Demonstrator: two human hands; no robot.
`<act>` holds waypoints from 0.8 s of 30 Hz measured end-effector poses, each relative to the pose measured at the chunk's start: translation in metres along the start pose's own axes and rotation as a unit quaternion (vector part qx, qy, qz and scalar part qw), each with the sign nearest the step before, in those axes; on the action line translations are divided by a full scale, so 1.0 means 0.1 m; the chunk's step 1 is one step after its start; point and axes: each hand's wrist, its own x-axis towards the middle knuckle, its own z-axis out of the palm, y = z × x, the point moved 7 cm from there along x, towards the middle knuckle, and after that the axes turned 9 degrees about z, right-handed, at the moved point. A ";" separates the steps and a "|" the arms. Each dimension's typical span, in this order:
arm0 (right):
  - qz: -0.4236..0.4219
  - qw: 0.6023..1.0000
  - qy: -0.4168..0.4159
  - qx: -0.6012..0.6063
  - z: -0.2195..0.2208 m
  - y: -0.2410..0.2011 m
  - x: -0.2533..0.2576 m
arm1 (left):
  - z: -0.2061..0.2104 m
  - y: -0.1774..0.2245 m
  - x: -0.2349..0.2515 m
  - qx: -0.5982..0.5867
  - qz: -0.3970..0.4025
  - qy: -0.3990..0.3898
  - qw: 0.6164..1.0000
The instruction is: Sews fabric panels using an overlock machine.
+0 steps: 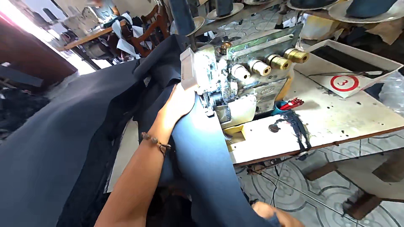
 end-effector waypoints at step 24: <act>0.068 0.925 0.374 -0.001 -0.47 -0.16 0.80 | 0.36 0.09 -3.11 0.089 -0.184 0.181 0.962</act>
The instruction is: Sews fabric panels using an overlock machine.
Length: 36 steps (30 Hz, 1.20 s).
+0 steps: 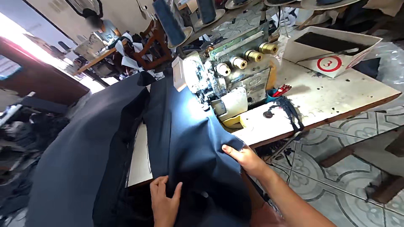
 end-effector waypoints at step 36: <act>-0.319 0.828 0.195 -0.418 -0.24 -0.36 0.33 | 0.41 -0.05 1.41 0.103 0.013 -0.608 0.787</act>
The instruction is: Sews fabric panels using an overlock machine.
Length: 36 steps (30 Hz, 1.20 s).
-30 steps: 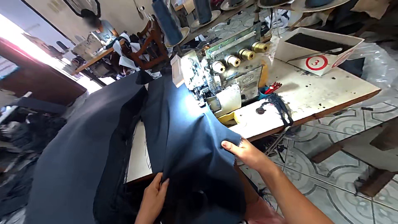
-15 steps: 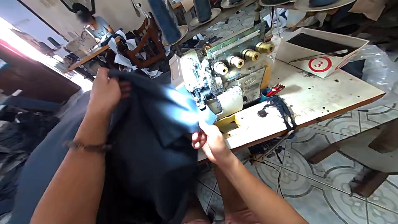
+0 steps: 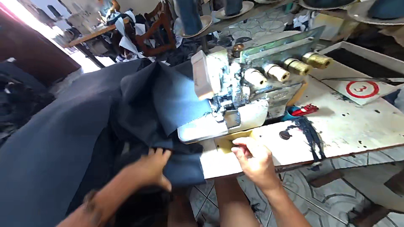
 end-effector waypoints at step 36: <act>-0.006 0.990 -0.042 -0.133 0.04 -0.06 -0.02 | -0.14 -1.52 -1.74 -0.025 -0.125 0.537 0.834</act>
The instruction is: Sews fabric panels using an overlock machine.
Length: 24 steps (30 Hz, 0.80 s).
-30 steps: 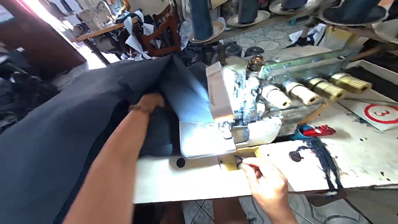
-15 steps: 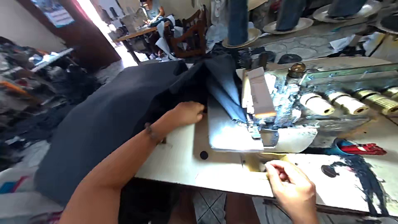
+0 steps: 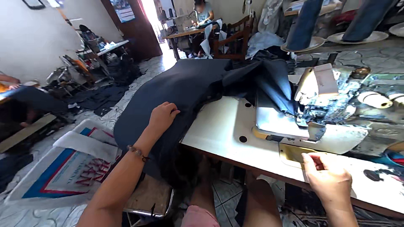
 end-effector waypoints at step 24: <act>0.414 0.703 -0.284 0.503 0.76 -0.83 -0.94 | 0.81 2.27 -1.83 -0.371 0.311 -0.398 0.779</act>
